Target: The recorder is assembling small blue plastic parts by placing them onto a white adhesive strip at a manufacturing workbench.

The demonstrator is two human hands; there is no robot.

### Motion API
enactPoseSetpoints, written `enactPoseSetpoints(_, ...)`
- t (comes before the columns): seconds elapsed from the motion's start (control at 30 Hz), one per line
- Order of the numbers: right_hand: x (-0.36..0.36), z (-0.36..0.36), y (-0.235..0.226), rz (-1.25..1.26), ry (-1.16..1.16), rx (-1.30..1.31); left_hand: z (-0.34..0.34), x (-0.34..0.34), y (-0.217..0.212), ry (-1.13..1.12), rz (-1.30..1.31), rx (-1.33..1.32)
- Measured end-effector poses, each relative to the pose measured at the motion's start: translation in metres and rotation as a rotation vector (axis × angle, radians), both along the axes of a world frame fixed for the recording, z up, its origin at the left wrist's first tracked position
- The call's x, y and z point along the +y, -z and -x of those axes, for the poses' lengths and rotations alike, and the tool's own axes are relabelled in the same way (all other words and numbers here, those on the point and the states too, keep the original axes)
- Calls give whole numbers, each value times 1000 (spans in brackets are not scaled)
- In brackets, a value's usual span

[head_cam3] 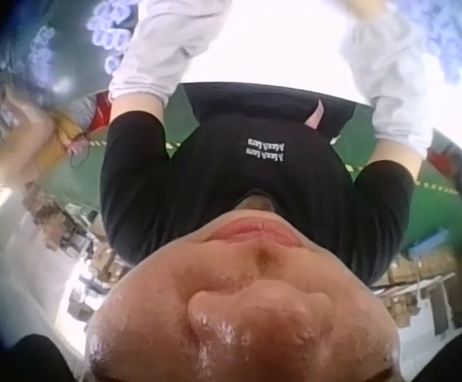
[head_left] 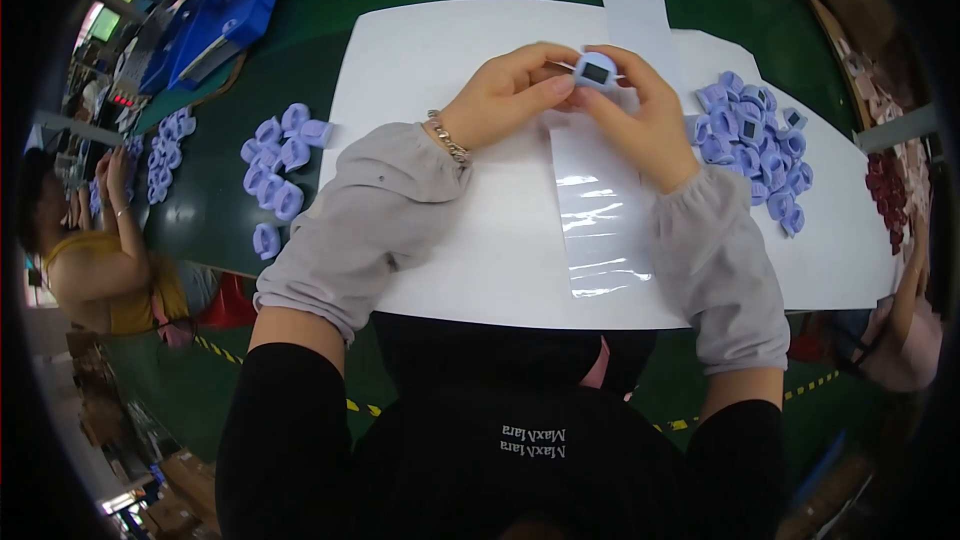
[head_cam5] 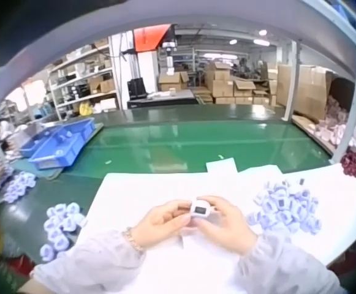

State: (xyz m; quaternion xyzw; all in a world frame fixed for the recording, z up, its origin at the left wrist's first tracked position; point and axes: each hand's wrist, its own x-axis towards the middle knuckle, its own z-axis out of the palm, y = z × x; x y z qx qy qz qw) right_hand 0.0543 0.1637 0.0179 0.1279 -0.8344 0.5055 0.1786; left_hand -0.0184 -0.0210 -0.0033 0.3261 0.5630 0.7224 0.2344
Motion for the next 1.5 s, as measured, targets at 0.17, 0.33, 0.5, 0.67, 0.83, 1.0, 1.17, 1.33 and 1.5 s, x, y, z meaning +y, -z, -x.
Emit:
enactPoseSetpoints(0.17, 57, -28, -4, -317, 361, 110, 13, -62, -46, -298, 494, 944)
enactPoseSetpoints(0.33, 129, -58, -14, -745, 735, 145, 15, -182, -81, -509, 1112, 933)
enactPoseSetpoints(0.5, 91, -44, -30, -793, 551, 450, -6, -216, -60, -465, 1200, 930)
enactPoseSetpoints(0.67, 13, -16, -21, -533, -64, 296, 3, -171, -67, -501, 1146, 768)
enactPoseSetpoints(0.83, -12, -5, 10, -120, -214, -117, 3, -44, -61, -167, 410, 173)
enactPoseSetpoints(1.0, -6, -3, 23, 389, -205, -156, 4, 18, -28, 15, 48, -171)
enactPoseSetpoints(1.17, 4, 2, 22, 275, -114, -139, 18, 24, -3, -203, 147, 104)
enactPoseSetpoints(1.33, 4, 5, 21, 296, -33, -75, 7, 25, 0, -120, 98, 217)
enactPoseSetpoints(1.5, 9, 6, 20, 195, -27, 57, 5, 27, 1, 11, 66, 32)
